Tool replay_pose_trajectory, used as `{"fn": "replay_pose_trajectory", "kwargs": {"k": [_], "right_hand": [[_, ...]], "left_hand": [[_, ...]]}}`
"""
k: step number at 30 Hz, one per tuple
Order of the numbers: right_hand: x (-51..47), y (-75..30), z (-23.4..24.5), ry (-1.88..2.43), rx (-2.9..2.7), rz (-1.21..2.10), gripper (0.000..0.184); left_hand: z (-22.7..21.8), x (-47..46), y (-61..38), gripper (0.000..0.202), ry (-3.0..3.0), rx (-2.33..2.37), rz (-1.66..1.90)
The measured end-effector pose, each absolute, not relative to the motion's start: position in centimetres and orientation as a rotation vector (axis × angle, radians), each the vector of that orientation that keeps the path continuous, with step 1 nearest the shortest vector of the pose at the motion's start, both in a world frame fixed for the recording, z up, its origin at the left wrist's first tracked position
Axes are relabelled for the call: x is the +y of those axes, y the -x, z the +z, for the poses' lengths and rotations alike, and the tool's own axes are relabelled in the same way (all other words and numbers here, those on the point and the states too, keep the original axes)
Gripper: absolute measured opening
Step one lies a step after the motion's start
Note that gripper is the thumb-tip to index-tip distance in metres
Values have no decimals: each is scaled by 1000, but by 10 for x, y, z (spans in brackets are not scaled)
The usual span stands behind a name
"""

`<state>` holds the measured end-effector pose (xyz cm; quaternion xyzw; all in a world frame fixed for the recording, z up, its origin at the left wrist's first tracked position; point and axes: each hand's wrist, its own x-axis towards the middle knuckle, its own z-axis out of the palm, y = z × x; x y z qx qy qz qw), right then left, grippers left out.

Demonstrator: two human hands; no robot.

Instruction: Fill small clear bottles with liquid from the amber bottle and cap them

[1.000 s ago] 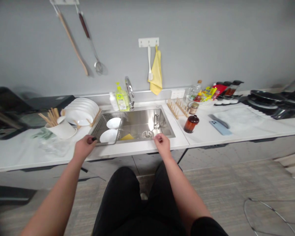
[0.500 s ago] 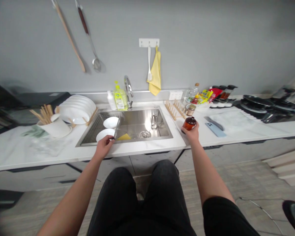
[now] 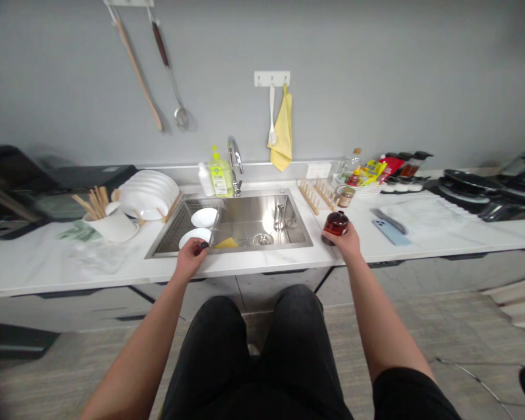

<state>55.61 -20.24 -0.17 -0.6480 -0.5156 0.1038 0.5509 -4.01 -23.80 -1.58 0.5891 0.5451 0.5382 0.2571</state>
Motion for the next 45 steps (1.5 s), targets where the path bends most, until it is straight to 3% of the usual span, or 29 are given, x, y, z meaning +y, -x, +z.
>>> {"fn": "replay_pose_trajectory", "kwargs": {"k": [3, 8, 13, 17, 22, 31, 45], "right_hand": [[-234, -523, 10, 1487, -1247, 410, 89], [-295, -445, 24, 1313, -1427, 573, 80], [-338, -364, 34, 1150, -1515, 805, 93], [-362, -319, 46, 1026, -1628, 868, 89], [-380, -296, 56, 1051, -1671, 909, 77], [-397, -289, 53, 1125, -1640, 784, 78], [-411, -280, 65, 1169, -1638, 751, 68]], "left_hand": [[-8, -247, 28, 35, -1519, 1395, 1504], [22, -286, -29, 41, -1455, 1182, 1554], [73, -332, -98, 31, -1288, 809, 1614], [97, -354, -121, 30, -1305, 745, 1528], [95, -371, -115, 32, -1342, 817, 1407], [98, -389, -104, 23, -1672, 942, 1386], [86, -392, -132, 23, -1559, 1065, 1738]]}}
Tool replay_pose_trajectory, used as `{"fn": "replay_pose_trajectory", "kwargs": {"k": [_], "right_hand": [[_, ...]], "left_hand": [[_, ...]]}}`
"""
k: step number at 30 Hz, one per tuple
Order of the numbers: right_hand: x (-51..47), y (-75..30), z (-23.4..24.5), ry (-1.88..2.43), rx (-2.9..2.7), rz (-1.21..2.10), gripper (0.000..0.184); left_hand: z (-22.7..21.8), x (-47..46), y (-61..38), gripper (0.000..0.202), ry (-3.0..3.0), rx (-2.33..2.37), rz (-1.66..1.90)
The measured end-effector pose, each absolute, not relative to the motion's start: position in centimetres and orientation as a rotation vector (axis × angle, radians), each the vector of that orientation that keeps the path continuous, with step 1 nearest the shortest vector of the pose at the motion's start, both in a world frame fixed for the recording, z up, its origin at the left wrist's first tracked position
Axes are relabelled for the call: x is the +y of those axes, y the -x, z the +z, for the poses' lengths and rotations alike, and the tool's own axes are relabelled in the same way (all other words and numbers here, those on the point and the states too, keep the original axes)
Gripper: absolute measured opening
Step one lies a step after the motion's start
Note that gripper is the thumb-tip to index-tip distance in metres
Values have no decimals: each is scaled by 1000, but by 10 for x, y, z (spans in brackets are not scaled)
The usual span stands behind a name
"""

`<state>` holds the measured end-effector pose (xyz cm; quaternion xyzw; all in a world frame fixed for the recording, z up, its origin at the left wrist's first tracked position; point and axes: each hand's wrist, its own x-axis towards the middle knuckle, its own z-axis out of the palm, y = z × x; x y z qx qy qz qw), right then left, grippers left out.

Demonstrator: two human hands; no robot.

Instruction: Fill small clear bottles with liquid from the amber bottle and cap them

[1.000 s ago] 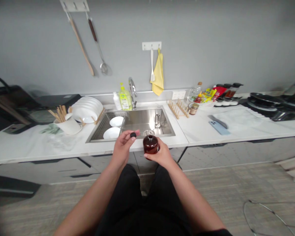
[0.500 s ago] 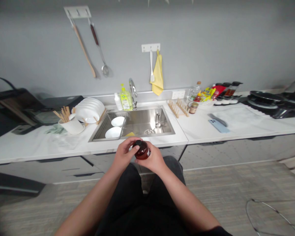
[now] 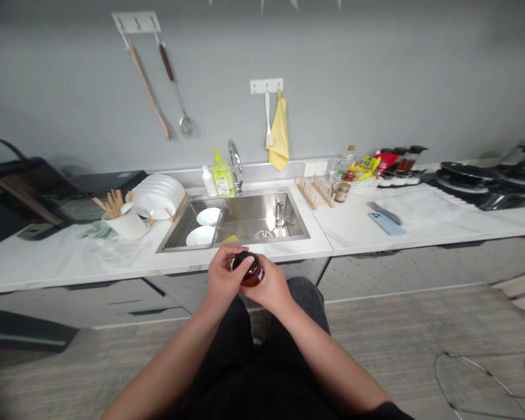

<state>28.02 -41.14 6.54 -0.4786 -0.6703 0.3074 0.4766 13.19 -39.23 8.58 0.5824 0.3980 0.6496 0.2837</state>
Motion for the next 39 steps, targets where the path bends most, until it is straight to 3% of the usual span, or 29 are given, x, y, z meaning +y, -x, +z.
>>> {"fn": "replay_pose_trajectory", "kwargs": {"k": [5, 11, 16, 24, 31, 34, 39], "right_hand": [[-411, -279, 67, 1174, -1653, 720, 69], [-408, -279, 64, 1147, -1663, 692, 76], [-411, -276, 62, 1179, -1659, 705, 71], [-413, -281, 59, 1202, -1690, 686, 74], [-416, -277, 63, 1177, -1705, 655, 69], [-416, -276, 62, 1170, -1693, 682, 67], [-414, -280, 62, 1164, -1713, 699, 70]], "left_hand": [[94, -397, -118, 15, -1902, 1022, 1713], [98, -395, -97, 26, -1985, 786, 1615], [97, -394, -103, 3, -1928, 902, 1703], [102, -396, -101, 8, -1895, 1000, 1567], [109, -397, -102, 20, -1983, 1153, 1653], [113, -403, -100, 4, -2007, 1017, 1531], [119, -404, -92, 17, -1961, 904, 1299]]}}
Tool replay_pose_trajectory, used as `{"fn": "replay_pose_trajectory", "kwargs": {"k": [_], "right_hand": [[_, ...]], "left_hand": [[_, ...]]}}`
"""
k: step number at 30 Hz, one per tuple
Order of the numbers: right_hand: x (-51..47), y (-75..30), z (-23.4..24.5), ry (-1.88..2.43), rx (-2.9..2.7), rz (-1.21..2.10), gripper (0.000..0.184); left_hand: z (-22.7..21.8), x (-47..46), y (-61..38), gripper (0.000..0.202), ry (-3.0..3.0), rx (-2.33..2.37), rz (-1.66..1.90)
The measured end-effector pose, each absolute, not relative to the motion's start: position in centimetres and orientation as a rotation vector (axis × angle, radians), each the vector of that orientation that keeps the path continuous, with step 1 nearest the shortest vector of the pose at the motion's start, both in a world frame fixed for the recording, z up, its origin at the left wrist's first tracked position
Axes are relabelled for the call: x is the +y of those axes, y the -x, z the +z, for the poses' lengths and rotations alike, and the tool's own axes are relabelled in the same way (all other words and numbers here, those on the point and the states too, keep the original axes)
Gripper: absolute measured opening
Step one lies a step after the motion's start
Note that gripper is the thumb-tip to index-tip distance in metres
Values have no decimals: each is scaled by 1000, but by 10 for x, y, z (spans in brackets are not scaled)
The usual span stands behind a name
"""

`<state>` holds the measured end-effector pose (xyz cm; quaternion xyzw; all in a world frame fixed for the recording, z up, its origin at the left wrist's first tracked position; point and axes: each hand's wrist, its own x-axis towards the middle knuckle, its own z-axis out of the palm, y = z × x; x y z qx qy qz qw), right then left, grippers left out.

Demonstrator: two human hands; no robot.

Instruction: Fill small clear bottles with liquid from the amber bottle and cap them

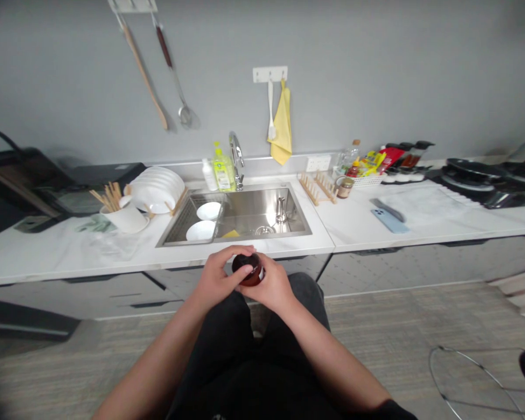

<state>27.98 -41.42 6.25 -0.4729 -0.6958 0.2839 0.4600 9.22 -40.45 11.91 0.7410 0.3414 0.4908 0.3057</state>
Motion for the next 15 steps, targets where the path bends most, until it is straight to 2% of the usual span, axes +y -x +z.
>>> {"fn": "replay_pose_trajectory", "kwargs": {"k": [3, 7, 11, 15], "right_hand": [[-416, -284, 67, 1072, -1747, 755, 73], [-418, -288, 73, 998, -1750, 836, 75], [-418, -287, 75, 1025, -1755, 827, 74], [-416, -286, 71, 1032, -1753, 824, 75]], "left_hand": [[118, -396, -84, 22, -1882, 837, 1274], [113, -387, -73, 48, -1614, 683, 1348], [114, -389, -73, 59, -1673, 713, 1365], [117, -391, -74, 55, -1707, 859, 1371]]}}
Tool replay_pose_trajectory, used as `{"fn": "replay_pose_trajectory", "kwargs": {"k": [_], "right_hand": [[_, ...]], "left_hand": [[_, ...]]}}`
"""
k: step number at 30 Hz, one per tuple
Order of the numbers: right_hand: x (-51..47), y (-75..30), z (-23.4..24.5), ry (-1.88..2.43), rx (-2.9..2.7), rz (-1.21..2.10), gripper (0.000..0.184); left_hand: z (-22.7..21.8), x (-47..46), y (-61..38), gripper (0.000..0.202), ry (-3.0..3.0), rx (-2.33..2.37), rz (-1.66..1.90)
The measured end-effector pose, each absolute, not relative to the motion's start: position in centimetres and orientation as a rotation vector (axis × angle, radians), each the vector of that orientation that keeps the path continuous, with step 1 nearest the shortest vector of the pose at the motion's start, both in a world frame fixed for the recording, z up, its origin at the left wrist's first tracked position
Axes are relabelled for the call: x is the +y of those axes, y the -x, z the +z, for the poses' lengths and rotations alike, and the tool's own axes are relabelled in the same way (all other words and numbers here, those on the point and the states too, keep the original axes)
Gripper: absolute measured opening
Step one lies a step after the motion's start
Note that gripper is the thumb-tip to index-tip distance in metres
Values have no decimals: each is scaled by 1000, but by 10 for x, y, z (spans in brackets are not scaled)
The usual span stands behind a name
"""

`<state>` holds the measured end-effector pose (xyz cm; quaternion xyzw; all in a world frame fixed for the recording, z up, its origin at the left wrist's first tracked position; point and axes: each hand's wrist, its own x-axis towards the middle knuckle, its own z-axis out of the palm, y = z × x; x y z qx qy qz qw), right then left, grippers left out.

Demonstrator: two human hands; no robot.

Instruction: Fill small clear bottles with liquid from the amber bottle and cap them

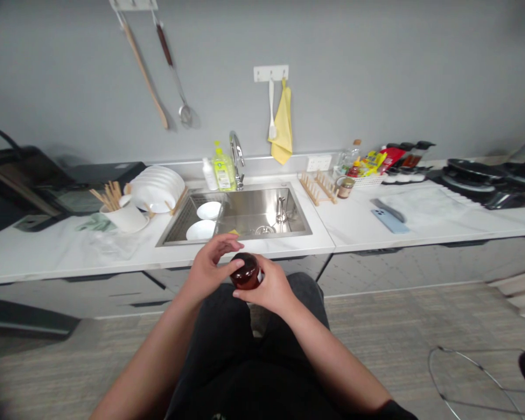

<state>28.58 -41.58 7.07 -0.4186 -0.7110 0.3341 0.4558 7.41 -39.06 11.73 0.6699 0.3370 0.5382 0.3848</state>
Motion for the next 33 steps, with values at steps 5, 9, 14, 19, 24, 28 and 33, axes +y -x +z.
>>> {"fn": "replay_pose_trajectory", "kwargs": {"k": [5, 9, 14, 19, 24, 28, 33], "right_hand": [[-414, -283, 66, 1048, -1739, 780, 80], [-413, -280, 64, 1035, -1705, 783, 78], [-410, -286, 60, 932, -1748, 931, 78], [-406, -286, 54, 947, -1717, 941, 74], [-402, -275, 55, 1083, -1709, 789, 67], [-389, -264, 52, 1022, -1771, 847, 83], [-341, -285, 29, 1044, -1740, 819, 92]], "left_hand": [[115, -394, -76, 53, -1733, 917, 1435], [109, -397, -83, 48, -1608, 1020, 1453], [102, -393, -82, 52, -1484, 897, 1361], [96, -398, -80, 33, -1593, 933, 1386], [86, -405, -76, 68, -1764, 1060, 1288], [78, -396, -66, 69, -1648, 1157, 1272], [83, -357, -11, 67, -1426, 1385, 1440]]}}
